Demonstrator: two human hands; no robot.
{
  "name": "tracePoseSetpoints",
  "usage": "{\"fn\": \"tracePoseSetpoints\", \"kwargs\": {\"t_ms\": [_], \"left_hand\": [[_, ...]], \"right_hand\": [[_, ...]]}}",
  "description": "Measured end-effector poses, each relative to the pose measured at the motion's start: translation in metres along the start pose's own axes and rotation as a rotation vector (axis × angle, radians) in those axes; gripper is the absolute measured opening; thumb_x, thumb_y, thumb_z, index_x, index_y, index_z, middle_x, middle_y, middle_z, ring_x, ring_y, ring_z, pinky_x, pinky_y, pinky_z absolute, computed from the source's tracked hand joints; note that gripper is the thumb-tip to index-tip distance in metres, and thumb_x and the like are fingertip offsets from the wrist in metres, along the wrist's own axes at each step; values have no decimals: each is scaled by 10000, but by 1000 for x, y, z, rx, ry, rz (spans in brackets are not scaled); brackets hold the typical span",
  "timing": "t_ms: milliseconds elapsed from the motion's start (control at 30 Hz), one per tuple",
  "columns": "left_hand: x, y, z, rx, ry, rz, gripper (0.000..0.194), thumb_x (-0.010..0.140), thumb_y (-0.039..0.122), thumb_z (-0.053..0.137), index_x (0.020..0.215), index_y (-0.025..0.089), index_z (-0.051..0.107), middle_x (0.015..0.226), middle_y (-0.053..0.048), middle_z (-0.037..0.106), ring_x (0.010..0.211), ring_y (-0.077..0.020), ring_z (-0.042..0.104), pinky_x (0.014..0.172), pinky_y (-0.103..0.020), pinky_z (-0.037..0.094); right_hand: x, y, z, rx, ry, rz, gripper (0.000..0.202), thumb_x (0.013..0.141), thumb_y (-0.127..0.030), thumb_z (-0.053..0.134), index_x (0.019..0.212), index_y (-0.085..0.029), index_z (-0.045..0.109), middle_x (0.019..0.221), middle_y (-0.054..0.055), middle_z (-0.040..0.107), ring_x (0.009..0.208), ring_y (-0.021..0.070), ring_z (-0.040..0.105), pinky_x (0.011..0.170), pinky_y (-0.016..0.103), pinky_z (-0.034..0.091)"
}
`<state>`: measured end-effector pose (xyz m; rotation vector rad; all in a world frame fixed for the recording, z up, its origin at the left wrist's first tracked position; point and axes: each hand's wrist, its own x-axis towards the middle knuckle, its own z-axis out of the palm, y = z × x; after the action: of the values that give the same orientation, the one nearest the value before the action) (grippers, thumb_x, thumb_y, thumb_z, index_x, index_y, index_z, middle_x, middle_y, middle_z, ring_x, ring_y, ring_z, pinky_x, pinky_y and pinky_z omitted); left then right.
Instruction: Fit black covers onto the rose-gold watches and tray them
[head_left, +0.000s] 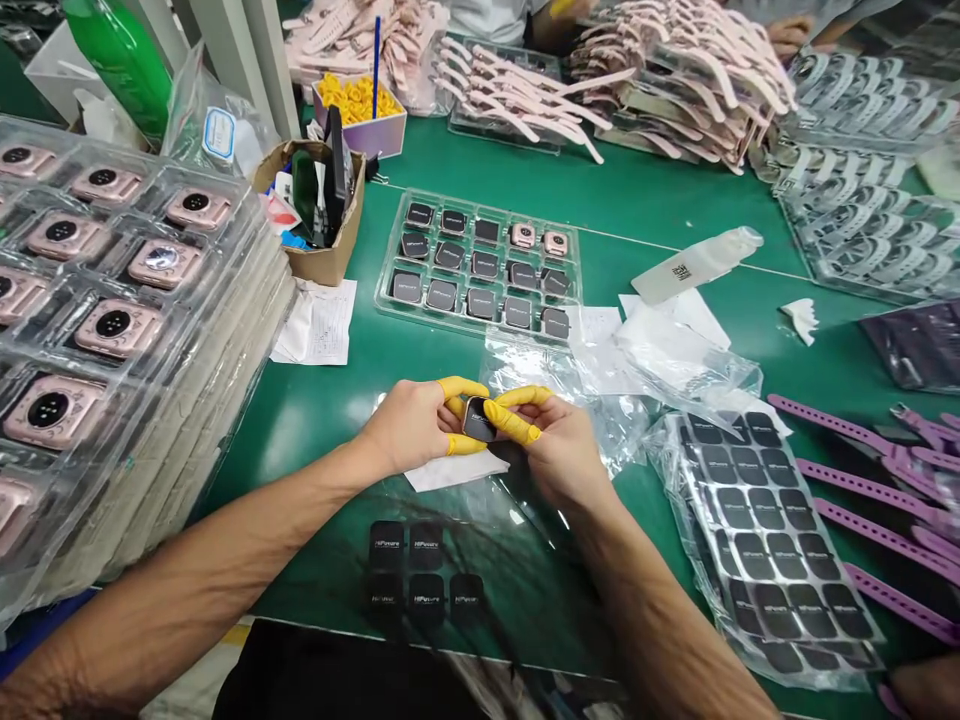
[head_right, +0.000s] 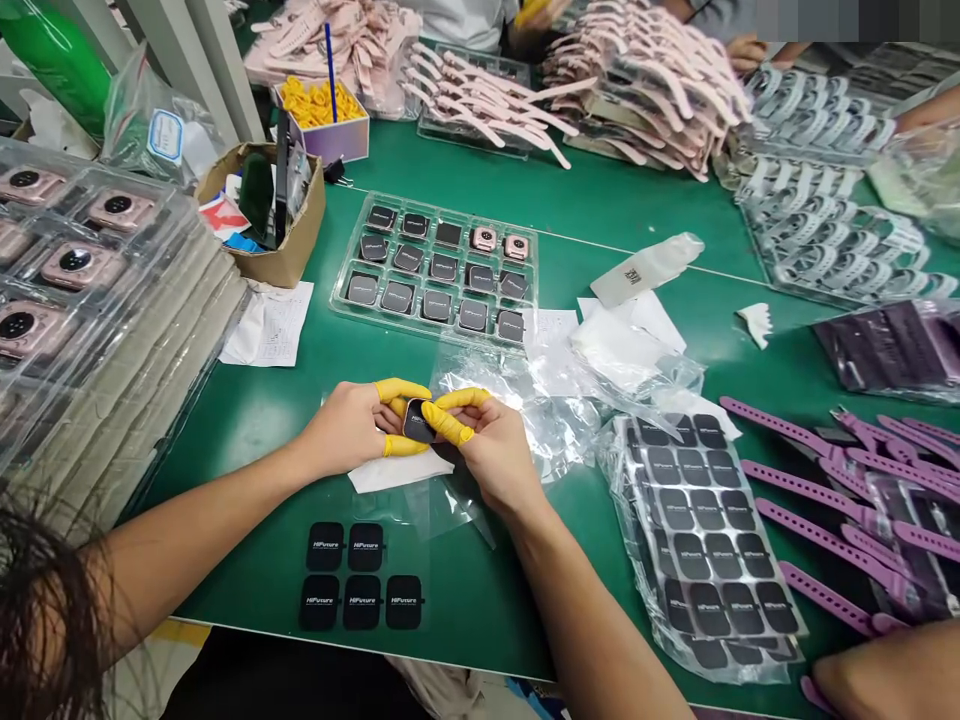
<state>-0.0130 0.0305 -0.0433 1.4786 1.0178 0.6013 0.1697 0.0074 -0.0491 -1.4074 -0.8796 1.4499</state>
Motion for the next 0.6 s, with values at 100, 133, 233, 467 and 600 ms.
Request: {"fn": "tracePoseSetpoints", "kwargs": {"t_ms": [100, 133, 233, 467, 600], "left_hand": [[0, -1, 0, -21, -4, -11, 531, 644, 183, 794, 1162, 175, 677, 728, 27, 672, 653, -108, 631, 668, -214, 548], [0, -1, 0, -20, -5, -11, 534, 642, 183, 796, 1163, 177, 679, 730, 26, 671, 650, -108, 628, 666, -215, 548], [1, -1, 0, 1, -2, 0, 535, 639, 190, 799, 1162, 187, 687, 735, 27, 669, 643, -109, 622, 662, -218, 549], [0, 1, -1, 51, 7, 16, 517, 661, 212, 801, 1165, 197, 689, 717, 32, 664, 649, -104, 628, 667, -205, 541], [0, 1, -2, 66, 7, 26, 506, 657, 238, 809, 1148, 197, 694, 713, 38, 660, 639, -97, 625, 652, -194, 531]], "right_hand": [[-1, 0, 0, 10, -2, 0, 356, 548, -398, 912, 750, -204, 693, 660, 8, 707, 575, 124, 651, 542, 208, 551], [-1, 0, 0, 12, 0, 2, 357, 546, -397, 913, 750, -204, 694, 661, 7, 707, 575, 124, 652, 539, 207, 550], [-2, 0, 0, 13, 10, 4, 355, 544, -394, 914, 749, -204, 695, 658, 1, 702, 562, 120, 644, 522, 204, 542], [-1, 0, 1, 3, 23, 7, 360, 502, -336, 933, 738, -206, 694, 642, -14, 689, 552, 109, 616, 513, 194, 512], [-3, 0, 2, -5, 21, 6, 352, 510, -326, 930, 742, -203, 697, 660, -11, 693, 574, 108, 617, 531, 193, 511]]}}
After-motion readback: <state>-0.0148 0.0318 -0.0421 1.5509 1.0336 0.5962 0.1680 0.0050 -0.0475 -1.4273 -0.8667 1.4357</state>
